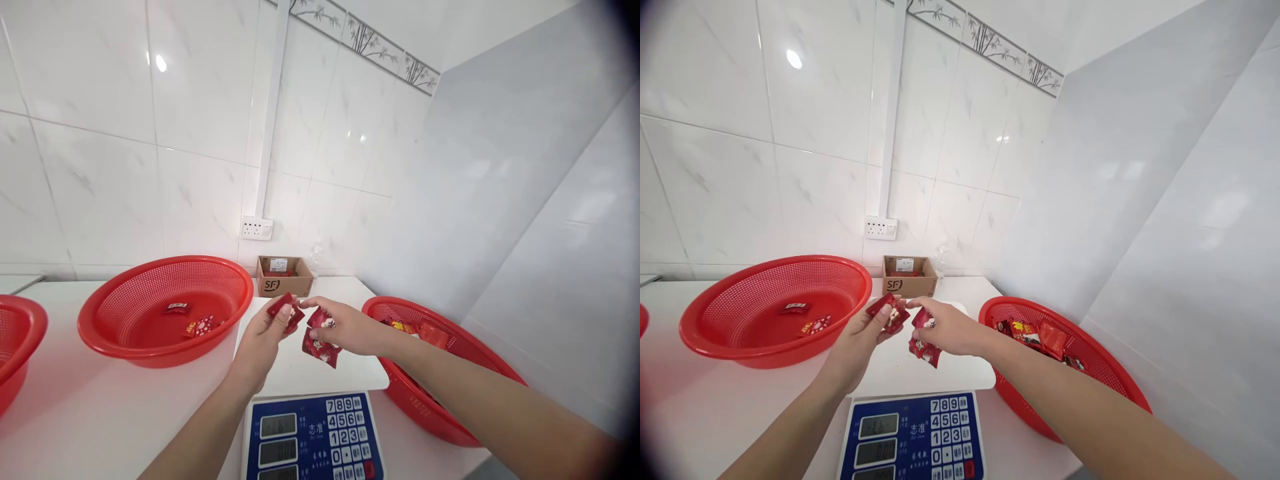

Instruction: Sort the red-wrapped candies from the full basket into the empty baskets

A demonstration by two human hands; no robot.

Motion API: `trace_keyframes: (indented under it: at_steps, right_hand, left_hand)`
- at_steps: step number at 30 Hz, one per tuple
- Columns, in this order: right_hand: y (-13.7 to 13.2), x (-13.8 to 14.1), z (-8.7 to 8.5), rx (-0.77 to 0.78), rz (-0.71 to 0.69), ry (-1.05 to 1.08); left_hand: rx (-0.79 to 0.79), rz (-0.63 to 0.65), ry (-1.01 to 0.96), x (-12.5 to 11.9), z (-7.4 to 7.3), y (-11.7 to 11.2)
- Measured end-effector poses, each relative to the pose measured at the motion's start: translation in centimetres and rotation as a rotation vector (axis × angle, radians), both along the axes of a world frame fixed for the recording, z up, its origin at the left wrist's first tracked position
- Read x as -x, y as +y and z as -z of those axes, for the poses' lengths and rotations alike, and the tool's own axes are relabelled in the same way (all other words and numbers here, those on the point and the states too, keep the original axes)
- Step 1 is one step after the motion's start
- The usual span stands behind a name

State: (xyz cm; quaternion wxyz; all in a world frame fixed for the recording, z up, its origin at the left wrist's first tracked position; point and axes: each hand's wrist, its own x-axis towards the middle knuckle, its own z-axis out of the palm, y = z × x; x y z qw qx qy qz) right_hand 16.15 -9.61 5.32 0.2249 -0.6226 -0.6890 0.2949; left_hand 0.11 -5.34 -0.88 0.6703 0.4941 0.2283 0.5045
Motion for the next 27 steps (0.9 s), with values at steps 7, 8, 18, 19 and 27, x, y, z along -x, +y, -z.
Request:
trace_keyframes:
  at_steps: [7,8,18,19,27]
  right_hand:
    - [0.7,-0.2,0.0,-0.112,0.127,0.385]
    - [0.7,-0.1,0.0,-0.129,0.13,0.417]
    - [-0.2,1.4,0.6,-0.097,0.114,0.475]
    - [-0.2,1.5,0.6,-0.092,0.103,0.485]
    - [0.1,1.3,1.2,-0.11,0.119,0.427]
  left_hand:
    - [0.256,0.023,-0.101,-0.2,0.4,0.8]
    - [0.275,0.067,-0.107,-0.2,0.3,0.7]
    - [0.203,0.255,-0.069,-0.7,0.3,-0.8]
    - [0.203,0.23,-0.054,-0.7,0.4,-0.7]
    - [0.185,0.107,0.0,-0.7,0.8,0.1]
